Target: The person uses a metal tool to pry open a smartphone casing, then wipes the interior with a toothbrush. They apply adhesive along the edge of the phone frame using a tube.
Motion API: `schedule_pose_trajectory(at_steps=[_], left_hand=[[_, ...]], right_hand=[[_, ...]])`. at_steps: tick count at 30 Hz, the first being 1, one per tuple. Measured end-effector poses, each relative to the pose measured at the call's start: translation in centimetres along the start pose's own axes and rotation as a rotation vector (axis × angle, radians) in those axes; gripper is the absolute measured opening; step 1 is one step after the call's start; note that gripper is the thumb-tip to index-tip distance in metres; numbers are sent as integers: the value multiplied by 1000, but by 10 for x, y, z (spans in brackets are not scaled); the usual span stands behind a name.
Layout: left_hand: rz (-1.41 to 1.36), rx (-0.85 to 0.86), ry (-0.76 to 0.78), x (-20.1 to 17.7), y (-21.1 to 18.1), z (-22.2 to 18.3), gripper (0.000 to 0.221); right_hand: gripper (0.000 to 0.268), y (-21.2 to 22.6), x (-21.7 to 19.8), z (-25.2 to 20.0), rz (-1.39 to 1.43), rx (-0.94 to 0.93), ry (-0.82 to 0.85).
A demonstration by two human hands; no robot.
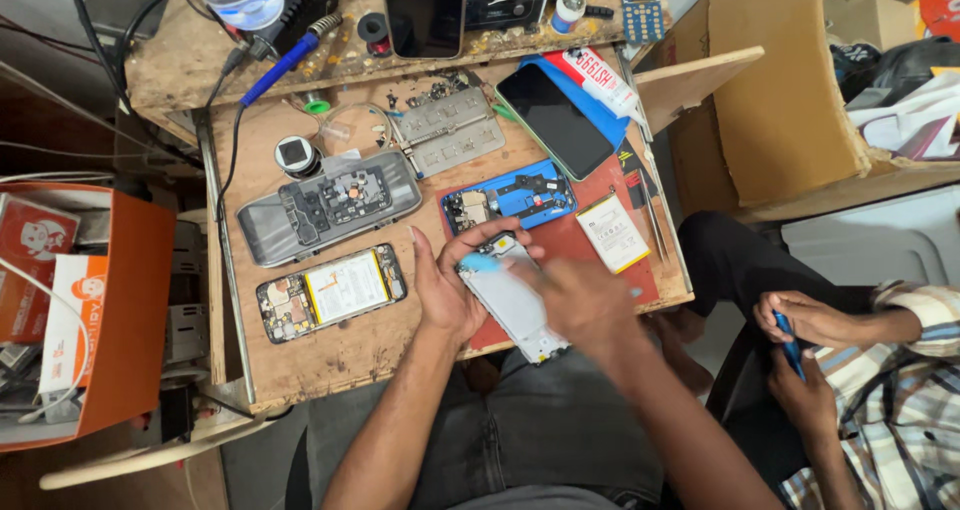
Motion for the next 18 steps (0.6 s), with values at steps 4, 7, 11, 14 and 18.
schedule_pose_trajectory(at_steps=[4, 7, 11, 14, 18], left_hand=[[43, -46, -7, 2, -3, -1, 115], [20, -76, 17, 2, -5, 2, 116], [77, -158, -61, -2, -5, 0, 118], [45, -201, -11, -3, -3, 0, 120], [60, -249, 11, -4, -5, 0, 123]], right_hand=[[40, -14, -2, -2, -13, 30, -55], [39, -21, -9, -8, -37, 17, -58], [37, -18, -11, -5, -16, 84, -88], [32, -12, -9, 1, 129, -18, -47], [29, -17, -19, 7, 166, 88, 18]])
Point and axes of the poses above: each hand's wrist, its own z-axis towards the middle knuckle, its own x-axis out of the palm, y = z × x, the point moved 1 cm from there along z, towards the middle knuckle, and after that the axes turned 9 degrees about y, right-handed, at the moved point
